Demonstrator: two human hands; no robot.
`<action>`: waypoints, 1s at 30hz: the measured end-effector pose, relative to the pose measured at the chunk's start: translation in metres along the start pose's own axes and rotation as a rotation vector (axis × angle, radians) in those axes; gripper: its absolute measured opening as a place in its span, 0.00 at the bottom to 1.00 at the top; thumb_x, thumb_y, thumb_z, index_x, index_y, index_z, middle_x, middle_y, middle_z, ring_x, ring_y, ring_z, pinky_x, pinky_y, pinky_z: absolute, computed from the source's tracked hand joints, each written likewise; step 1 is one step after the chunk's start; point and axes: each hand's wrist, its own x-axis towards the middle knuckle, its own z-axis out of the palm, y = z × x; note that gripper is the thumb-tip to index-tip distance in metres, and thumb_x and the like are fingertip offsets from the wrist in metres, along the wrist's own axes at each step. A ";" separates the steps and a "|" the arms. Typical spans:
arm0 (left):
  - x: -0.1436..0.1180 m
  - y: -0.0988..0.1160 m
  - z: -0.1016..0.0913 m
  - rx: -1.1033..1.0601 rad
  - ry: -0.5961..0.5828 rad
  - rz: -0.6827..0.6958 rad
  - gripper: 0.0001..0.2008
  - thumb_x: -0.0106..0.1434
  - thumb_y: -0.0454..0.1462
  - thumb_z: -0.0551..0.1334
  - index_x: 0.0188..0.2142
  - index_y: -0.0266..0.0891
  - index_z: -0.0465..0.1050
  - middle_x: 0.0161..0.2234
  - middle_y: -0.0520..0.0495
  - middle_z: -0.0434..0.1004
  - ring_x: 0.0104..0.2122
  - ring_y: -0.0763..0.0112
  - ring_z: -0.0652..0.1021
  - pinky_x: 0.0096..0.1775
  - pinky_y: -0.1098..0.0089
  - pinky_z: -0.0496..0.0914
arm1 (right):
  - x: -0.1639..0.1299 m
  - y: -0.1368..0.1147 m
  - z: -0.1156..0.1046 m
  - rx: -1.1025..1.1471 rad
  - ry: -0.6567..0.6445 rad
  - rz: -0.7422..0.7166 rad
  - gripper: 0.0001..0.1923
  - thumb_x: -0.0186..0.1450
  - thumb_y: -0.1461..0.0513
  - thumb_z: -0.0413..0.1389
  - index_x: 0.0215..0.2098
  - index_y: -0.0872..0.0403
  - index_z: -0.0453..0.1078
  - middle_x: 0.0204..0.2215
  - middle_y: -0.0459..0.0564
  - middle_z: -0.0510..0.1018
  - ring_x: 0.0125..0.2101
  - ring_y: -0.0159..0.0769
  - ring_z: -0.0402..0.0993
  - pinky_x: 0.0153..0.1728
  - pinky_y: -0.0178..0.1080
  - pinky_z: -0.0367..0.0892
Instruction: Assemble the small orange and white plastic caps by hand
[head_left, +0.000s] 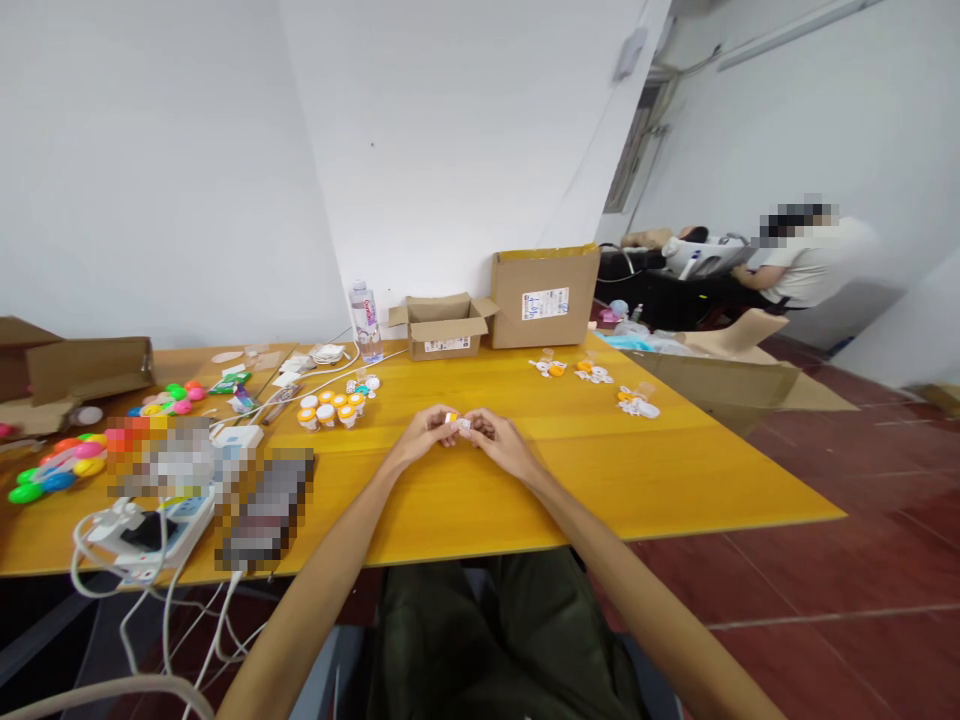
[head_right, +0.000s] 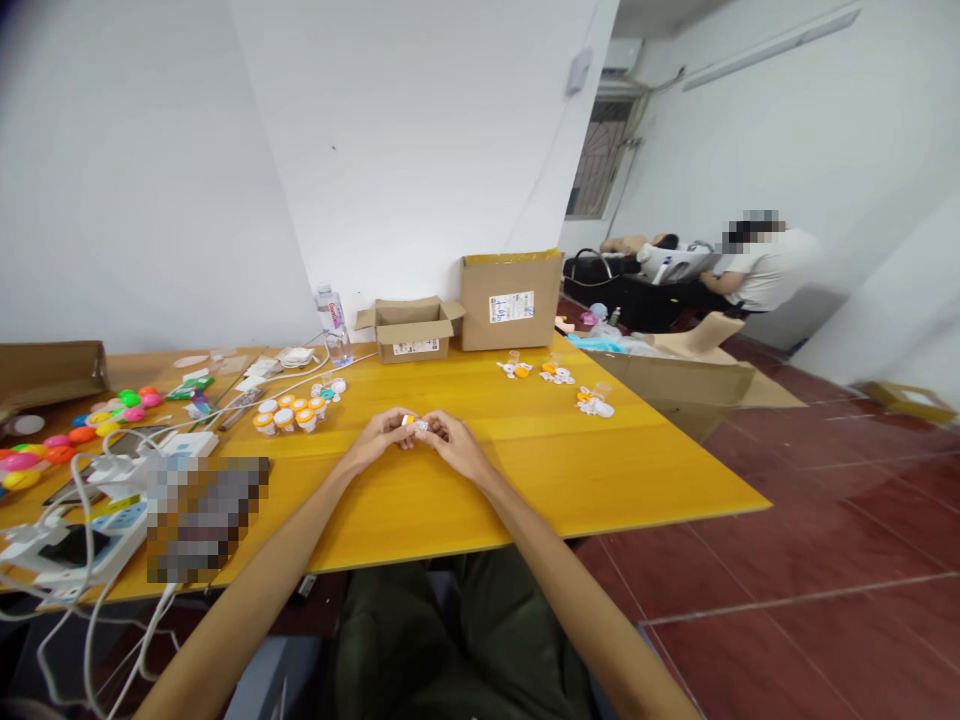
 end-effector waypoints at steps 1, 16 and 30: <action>0.000 0.000 0.000 0.002 -0.002 -0.001 0.24 0.49 0.51 0.70 0.37 0.36 0.72 0.23 0.53 0.74 0.22 0.74 0.74 0.29 0.72 0.69 | 0.000 0.000 0.000 -0.013 -0.003 0.002 0.14 0.62 0.50 0.55 0.34 0.52 0.69 0.25 0.44 0.74 0.26 0.33 0.69 0.29 0.35 0.65; -0.001 0.002 0.001 0.007 -0.003 -0.001 0.22 0.50 0.51 0.70 0.36 0.37 0.72 0.23 0.53 0.74 0.22 0.74 0.74 0.29 0.72 0.69 | 0.000 0.004 0.000 0.010 -0.025 0.008 0.13 0.61 0.51 0.56 0.35 0.52 0.69 0.27 0.45 0.75 0.28 0.33 0.71 0.31 0.36 0.67; 0.001 0.000 -0.001 0.014 -0.005 -0.028 0.21 0.52 0.51 0.68 0.34 0.36 0.72 0.21 0.52 0.75 0.21 0.74 0.75 0.27 0.73 0.69 | 0.001 -0.001 -0.001 -0.091 0.014 -0.031 0.11 0.61 0.52 0.57 0.34 0.52 0.71 0.28 0.45 0.76 0.29 0.34 0.70 0.31 0.36 0.66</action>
